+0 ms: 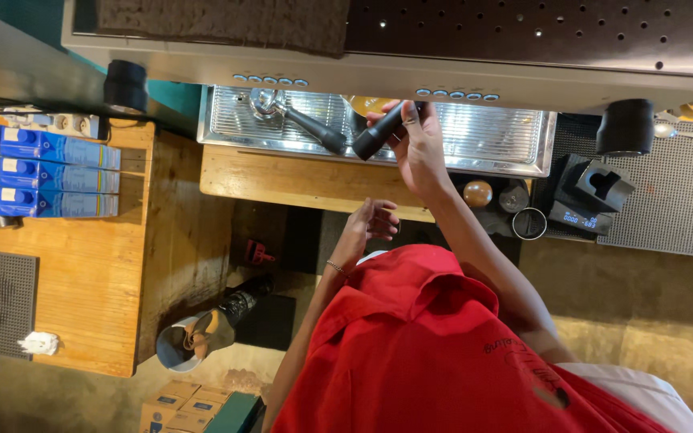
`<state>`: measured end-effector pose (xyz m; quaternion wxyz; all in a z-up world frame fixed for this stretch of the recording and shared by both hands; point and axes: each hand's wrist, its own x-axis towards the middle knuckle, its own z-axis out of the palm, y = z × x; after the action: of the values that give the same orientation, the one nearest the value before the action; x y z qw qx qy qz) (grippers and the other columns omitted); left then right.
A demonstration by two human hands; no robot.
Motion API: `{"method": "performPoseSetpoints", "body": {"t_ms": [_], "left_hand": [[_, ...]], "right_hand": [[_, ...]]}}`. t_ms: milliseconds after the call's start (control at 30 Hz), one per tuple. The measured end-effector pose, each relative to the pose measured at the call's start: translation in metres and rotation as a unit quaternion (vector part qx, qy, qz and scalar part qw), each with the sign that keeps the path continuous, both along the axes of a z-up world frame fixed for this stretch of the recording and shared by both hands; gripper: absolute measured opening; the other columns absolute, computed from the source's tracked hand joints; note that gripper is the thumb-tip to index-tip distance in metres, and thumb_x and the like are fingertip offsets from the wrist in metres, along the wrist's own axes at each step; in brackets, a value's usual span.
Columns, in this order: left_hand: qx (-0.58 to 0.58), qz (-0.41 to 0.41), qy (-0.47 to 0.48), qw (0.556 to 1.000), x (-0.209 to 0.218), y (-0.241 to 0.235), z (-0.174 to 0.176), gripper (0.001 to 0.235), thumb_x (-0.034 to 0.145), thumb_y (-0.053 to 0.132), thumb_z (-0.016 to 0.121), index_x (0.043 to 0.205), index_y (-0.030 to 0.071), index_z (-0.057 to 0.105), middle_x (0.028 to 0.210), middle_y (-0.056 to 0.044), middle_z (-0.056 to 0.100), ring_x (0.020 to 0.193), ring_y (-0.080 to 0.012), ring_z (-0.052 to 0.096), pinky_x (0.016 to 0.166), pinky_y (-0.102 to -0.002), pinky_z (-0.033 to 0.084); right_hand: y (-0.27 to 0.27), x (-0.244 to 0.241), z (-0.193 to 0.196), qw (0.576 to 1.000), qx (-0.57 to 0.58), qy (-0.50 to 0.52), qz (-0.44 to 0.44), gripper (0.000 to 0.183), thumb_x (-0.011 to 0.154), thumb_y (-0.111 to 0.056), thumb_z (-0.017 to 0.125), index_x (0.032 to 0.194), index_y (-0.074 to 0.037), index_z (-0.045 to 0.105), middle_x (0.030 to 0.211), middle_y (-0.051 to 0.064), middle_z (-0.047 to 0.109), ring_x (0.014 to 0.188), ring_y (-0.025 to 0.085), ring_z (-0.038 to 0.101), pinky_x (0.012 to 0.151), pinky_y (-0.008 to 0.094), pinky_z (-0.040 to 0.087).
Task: The person prepares coffee grounds in a portafilter, levels them with a spoon, and tamps the grounds using a tamper. They then place the portafilter into an espresso machine and operate the controls to brew coffee into a cup.
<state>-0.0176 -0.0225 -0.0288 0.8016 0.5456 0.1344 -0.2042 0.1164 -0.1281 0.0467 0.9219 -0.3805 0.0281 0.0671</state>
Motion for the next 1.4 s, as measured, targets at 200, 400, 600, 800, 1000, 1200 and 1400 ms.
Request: {"method": "performPoseSetpoints", "body": {"t_ms": [200, 400, 600, 800, 1000, 1200, 1400], "left_hand": [[0.005, -0.021, -0.002, 1.000, 0.003, -0.003, 0.005, 0.063, 0.096, 0.057, 0.034, 0.114, 0.003, 0.060, 0.089, -0.016, 0.066, 0.078, -0.0217, 0.068, 0.067, -0.032, 0.058], [-0.013, -0.017, 0.009, 1.000, 0.006, -0.009, 0.003, 0.059, 0.097, 0.054, 0.035, 0.114, 0.003, 0.060, 0.089, -0.015, 0.064, 0.078, -0.0208, 0.067, 0.068, -0.031, 0.057], [0.000, -0.022, 0.001, 1.000, 0.014, -0.013, 0.017, 0.058, 0.097, 0.052, 0.034, 0.113, 0.002, 0.060, 0.090, -0.015, 0.063, 0.078, -0.0212, 0.066, 0.069, -0.030, 0.056], [0.001, -0.030, -0.004, 1.000, 0.015, -0.016, 0.016, 0.062, 0.094, 0.058, 0.038, 0.113, 0.004, 0.060, 0.091, -0.012, 0.063, 0.080, -0.0186, 0.066, 0.070, -0.029, 0.056], [0.006, -0.031, -0.005, 0.999, 0.016, -0.013, 0.017, 0.055, 0.098, 0.051, 0.036, 0.114, 0.004, 0.059, 0.090, -0.012, 0.064, 0.079, -0.0172, 0.067, 0.069, -0.027, 0.056], [0.032, -0.014, -0.060, 0.998, 0.032, -0.009, 0.024, 0.044, 0.098, 0.040, 0.039, 0.108, 0.004, 0.062, 0.087, -0.013, 0.065, 0.076, -0.0191, 0.067, 0.067, -0.029, 0.056], [0.062, 0.071, -0.115, 0.989, 0.060, 0.003, 0.071, 0.028, 0.099, 0.021, 0.042, 0.110, 0.002, 0.058, 0.090, -0.011, 0.064, 0.079, -0.0190, 0.066, 0.071, -0.029, 0.055]], "right_hand": [[-0.001, -0.001, 0.009, 1.000, 0.010, -0.003, 0.004, 0.025, 0.093, -0.030, 0.055, 0.109, -0.015, 0.044, 0.097, 0.011, 0.060, 0.090, 0.030, 0.068, 0.087, 0.049, 0.057], [-0.002, -0.001, -0.006, 1.000, 0.024, 0.009, 0.004, 0.024, 0.097, -0.033, 0.046, 0.117, -0.020, 0.043, 0.091, 0.008, 0.053, 0.081, 0.026, 0.064, 0.084, 0.046, 0.058], [0.007, 0.001, -0.001, 0.999, 0.038, -0.015, -0.011, 0.021, 0.098, -0.032, 0.042, 0.114, -0.019, 0.042, 0.093, 0.009, 0.052, 0.080, 0.028, 0.065, 0.085, 0.050, 0.057], [0.006, -0.008, 0.021, 0.991, 0.107, 0.071, 0.022, 0.040, 0.092, -0.052, 0.036, 0.099, -0.014, 0.047, 0.077, 0.002, 0.045, 0.065, 0.017, 0.054, 0.071, 0.036, 0.052], [-0.017, -0.012, 0.027, 0.981, 0.135, 0.074, 0.118, 0.039, 0.092, -0.055, 0.035, 0.095, -0.017, 0.042, 0.064, -0.001, 0.029, 0.054, 0.013, 0.038, 0.063, 0.035, 0.042], [-0.020, -0.015, 0.031, 0.990, 0.061, 0.073, 0.103, 0.046, 0.093, -0.054, 0.036, 0.109, -0.012, 0.045, 0.074, 0.009, 0.048, 0.066, 0.023, 0.057, 0.068, 0.041, 0.054], [-0.031, -0.028, 0.056, 0.987, -0.127, 0.053, 0.088, 0.061, 0.086, -0.056, 0.049, 0.130, -0.016, 0.039, 0.099, 0.012, 0.058, 0.089, 0.029, 0.067, 0.070, 0.033, 0.054]]}}
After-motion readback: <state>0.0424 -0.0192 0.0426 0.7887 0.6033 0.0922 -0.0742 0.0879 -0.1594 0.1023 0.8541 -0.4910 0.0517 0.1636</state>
